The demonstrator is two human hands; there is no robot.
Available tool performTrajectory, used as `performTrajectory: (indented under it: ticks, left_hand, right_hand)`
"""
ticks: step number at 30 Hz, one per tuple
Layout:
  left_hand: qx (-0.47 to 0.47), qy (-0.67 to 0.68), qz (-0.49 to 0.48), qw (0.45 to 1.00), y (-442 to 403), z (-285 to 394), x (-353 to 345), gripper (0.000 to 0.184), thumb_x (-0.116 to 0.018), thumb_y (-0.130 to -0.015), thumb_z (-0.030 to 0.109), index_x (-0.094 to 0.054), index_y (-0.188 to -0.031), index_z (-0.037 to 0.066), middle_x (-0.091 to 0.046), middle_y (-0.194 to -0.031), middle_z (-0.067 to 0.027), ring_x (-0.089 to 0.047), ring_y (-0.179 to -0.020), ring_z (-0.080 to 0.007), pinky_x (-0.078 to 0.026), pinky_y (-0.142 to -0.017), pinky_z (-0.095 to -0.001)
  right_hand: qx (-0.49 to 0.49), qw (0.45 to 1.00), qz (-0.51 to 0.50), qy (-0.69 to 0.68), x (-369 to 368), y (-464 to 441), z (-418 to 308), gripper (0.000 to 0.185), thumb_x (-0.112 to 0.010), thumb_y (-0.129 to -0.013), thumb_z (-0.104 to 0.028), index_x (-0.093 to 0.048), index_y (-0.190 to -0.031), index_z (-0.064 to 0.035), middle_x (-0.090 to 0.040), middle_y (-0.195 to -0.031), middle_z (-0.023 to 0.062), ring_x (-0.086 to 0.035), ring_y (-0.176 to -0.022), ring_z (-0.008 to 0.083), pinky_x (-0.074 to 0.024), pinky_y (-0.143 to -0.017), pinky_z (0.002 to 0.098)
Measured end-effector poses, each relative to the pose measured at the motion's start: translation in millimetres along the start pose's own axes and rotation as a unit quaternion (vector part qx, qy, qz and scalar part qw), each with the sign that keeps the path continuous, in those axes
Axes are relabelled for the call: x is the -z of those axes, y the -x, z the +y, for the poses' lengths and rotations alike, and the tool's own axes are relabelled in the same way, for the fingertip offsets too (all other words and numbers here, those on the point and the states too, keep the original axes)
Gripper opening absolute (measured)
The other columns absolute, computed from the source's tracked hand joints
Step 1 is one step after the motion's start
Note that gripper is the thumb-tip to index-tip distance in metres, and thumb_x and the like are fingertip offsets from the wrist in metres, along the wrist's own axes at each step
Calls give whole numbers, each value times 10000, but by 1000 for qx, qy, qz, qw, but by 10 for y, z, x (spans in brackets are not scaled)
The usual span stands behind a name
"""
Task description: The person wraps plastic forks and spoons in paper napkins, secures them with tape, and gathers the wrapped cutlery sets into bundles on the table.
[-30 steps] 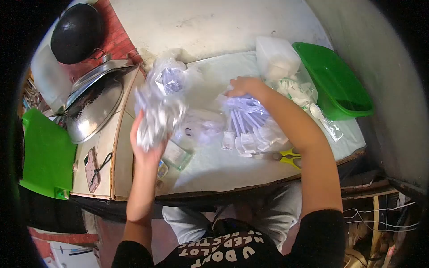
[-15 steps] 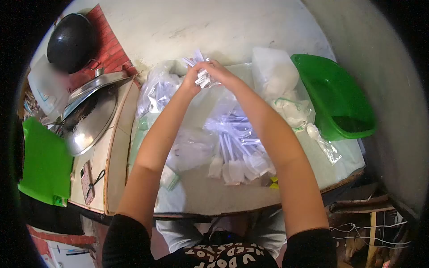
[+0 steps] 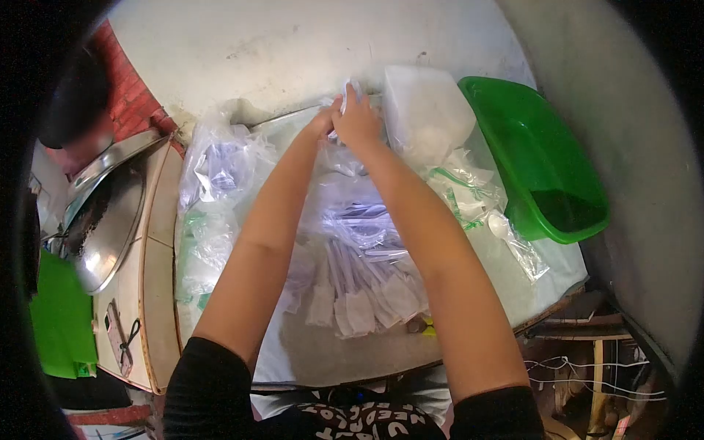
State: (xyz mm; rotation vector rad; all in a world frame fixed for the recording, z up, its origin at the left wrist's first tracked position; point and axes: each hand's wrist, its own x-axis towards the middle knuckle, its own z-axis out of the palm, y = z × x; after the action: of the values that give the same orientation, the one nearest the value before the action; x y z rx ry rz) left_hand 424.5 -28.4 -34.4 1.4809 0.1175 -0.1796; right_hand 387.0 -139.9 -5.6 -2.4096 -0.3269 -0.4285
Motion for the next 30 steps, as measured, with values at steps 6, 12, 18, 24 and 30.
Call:
performTrajectory:
  ticks: [6, 12, 18, 24, 30]
  left_hand:
    - [-103, -440, 251, 856, -509, -154, 159, 746, -590, -768, 595, -538, -1190, -19, -619, -1047, -158, -594, -943, -298, -485, -794, -439]
    - [33, -399, 81, 913, -485, -1, 596, 662, -587, -746, 563, -617, -1088, -3, -578, -1162, -190, -542, -1064, -348, -495, -806, -409]
    - [91, -289, 148, 942, 364, 383, 165, 789, -642, -717, 544, -458, -1264, 7, -521, -1230, -196, -536, -1091, -272, -495, -819, -404]
    - [-63, -377, 119, 916, 64, 49, 322, 934, -583, -753, 581, -243, -1407, 7, -356, -1386, -242, -394, -1264, -331, -359, -1014, -373]
    - [-122, -423, 51, 896, 245, 68, 417, 831, -426, -848, 598, -204, -1433, 51, -271, -1430, -250, -277, -1338, -335, -221, -1093, -370]
  right_hand:
    - [38, 989, -102, 104, 69, -13, 138, 724, -600, -767, -466, -313, -1386, -226, -381, -1340, 142, -396, -1183, 457, -358, -966, 520]
    - [34, 997, -44, 61, 69, 2, 58, 827, -644, -726, -471, -297, -1391, -123, -354, -1355, 206, -415, -1202, 403, -382, -966, 470]
    - [-70, 991, -116, -2, -42, -110, 156, 818, -601, -748, -455, -310, -1368, -8, -329, -1351, 271, -394, -1220, 410, -359, -996, 449]
    - [2, 986, -120, -119, -49, -136, 352, 767, -589, -770, -395, -318, -1362, 9, -316, -1376, 265, -367, -1247, 403, -331, -1022, 434]
    - [-35, 975, -65, -209, 187, -181, 61, 707, -597, -760, -336, -366, -1325, 21, -396, -1329, 255, -358, -1259, 377, -320, -1028, 440]
